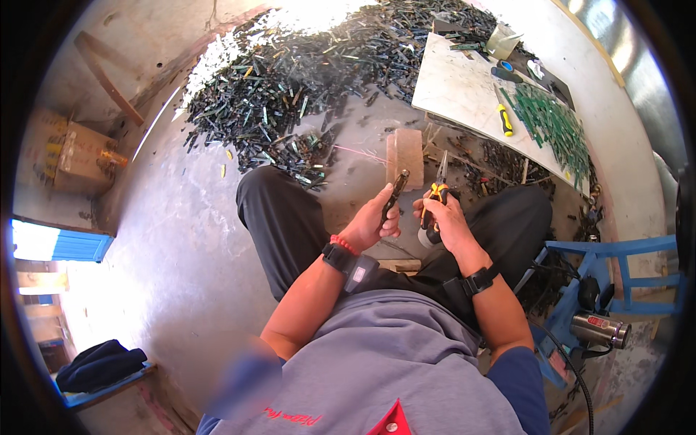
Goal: The person sits on a low stool and disassembles small green circuit boards. They use pliers to strip components and a screwdriver to pry parts off the boards, placing the separated pieces on a nearby table.
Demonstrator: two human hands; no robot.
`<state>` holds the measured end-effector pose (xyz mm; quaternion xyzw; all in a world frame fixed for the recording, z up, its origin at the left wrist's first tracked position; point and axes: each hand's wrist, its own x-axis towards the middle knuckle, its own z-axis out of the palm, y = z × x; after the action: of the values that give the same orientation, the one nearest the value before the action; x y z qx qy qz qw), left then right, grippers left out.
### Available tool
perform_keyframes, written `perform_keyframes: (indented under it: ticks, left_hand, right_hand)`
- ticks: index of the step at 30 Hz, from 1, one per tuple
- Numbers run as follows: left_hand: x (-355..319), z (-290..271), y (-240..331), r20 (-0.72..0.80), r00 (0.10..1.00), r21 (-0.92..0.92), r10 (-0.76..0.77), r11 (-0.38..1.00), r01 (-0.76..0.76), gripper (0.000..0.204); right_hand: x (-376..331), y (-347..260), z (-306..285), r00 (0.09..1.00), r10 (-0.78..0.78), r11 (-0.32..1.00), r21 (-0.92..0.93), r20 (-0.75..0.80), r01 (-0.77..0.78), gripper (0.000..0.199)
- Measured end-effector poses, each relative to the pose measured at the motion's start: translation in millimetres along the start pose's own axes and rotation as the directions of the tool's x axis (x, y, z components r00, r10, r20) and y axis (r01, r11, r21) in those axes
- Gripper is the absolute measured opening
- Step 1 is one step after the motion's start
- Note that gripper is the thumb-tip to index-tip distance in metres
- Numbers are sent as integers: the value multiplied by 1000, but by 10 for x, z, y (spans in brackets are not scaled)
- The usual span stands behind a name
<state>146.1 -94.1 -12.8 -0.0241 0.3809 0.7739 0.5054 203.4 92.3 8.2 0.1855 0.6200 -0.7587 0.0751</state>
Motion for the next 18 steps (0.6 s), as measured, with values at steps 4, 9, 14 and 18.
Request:
perform_keyframes:
  ticks: [4, 9, 14, 18]
  left_hand:
    - [3, 65, 5, -21, 999, -7, -28, 1000, 27, 55]
    - [17, 98, -35, -58, 998, 135, -21, 990, 28, 55]
    - [38, 157, -92, -41, 999, 362, -32, 931, 45, 57]
    - [3, 221, -55, -58, 997, 296, -55, 953, 70, 56]
  right_hand:
    - [28, -23, 19, 999, -24, 1000, -2, -40, 24, 17]
    - [121, -4, 33, 990, -77, 997, 15, -117, 80, 20]
    - [149, -34, -11, 993, -95, 995, 24, -76, 97, 16]
    - [150, -72, -4, 994, -97, 983, 151, -43, 102, 12]
